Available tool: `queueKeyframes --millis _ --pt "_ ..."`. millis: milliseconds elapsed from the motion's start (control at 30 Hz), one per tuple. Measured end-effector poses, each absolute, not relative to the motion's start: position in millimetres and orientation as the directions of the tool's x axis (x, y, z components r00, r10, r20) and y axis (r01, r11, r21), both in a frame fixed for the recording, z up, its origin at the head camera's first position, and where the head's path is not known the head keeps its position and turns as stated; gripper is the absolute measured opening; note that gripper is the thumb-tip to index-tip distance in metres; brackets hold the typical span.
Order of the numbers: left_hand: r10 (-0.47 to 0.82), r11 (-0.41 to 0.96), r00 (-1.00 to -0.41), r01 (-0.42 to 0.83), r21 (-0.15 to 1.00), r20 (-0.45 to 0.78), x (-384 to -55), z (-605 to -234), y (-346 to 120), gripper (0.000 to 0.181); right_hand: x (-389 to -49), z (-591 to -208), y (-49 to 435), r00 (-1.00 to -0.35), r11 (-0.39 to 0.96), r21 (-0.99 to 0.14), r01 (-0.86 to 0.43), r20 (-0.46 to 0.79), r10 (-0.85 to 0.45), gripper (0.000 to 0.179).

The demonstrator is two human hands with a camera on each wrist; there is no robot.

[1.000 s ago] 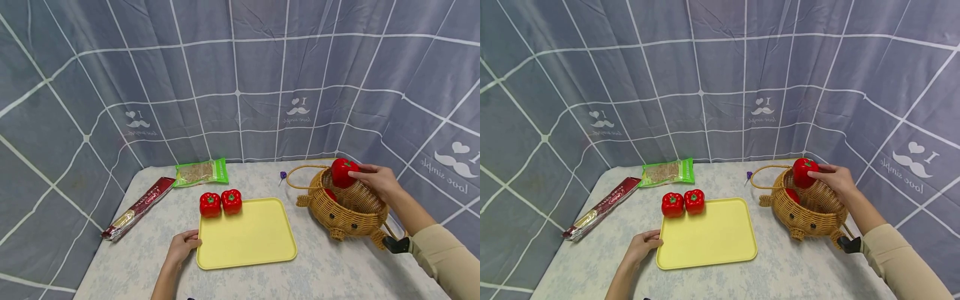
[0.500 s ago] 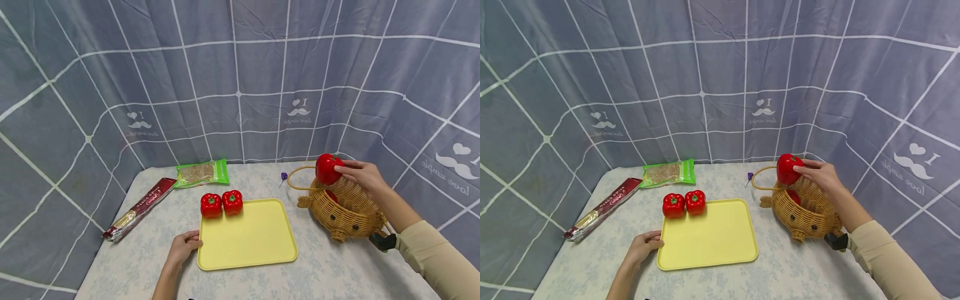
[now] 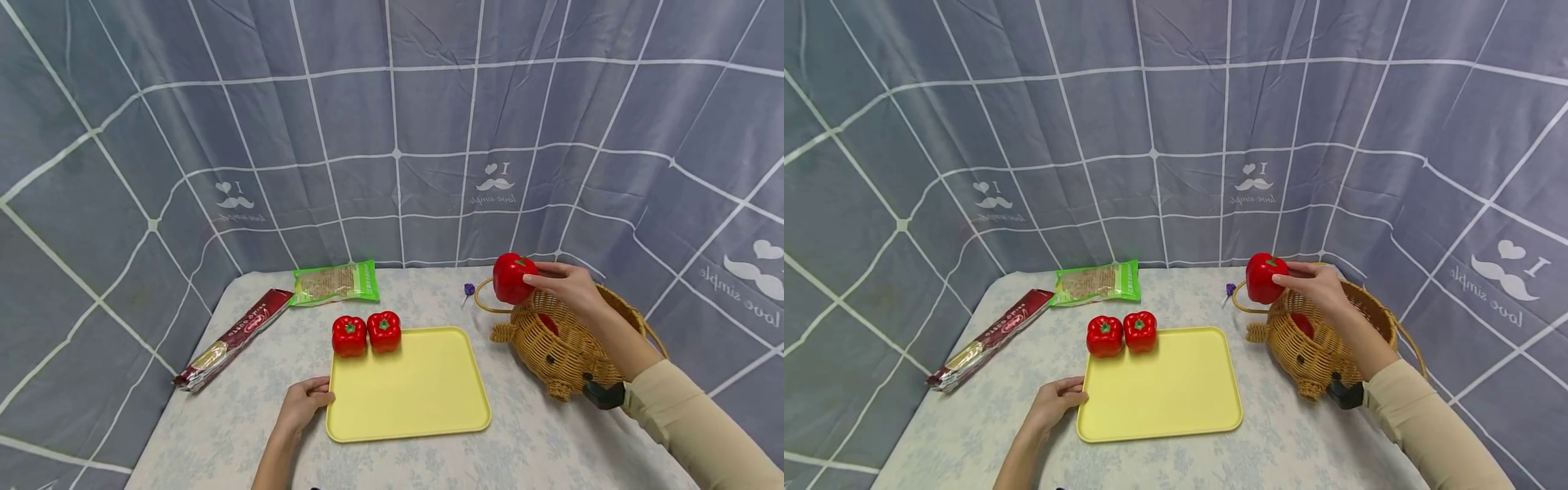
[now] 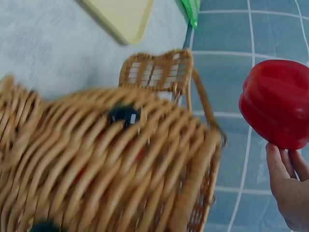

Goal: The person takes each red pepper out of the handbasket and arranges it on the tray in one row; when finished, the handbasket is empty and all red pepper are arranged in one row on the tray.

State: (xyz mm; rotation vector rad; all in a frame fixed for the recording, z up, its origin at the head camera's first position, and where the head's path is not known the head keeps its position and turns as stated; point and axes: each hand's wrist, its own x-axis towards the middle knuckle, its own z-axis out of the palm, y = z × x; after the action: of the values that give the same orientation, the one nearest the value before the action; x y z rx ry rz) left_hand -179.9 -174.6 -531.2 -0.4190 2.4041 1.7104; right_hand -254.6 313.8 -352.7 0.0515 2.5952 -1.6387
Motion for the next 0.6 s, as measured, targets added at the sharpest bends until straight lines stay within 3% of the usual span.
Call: queueKeyframes --millis 167,600 --pt "-0.132 0.309 -0.948 -0.317 0.897 -0.29 -179 -530 -175 0.042 -261 -358 290 -0.998 0.461 -0.887 0.04 -0.06 -0.029 0.077" --pt "-0.137 0.293 -0.948 -0.316 0.903 -0.287 -180 -531 -175 0.042 -270 -400 229 -0.995 0.292 -0.956 0.034 -0.06 -0.078 0.069"
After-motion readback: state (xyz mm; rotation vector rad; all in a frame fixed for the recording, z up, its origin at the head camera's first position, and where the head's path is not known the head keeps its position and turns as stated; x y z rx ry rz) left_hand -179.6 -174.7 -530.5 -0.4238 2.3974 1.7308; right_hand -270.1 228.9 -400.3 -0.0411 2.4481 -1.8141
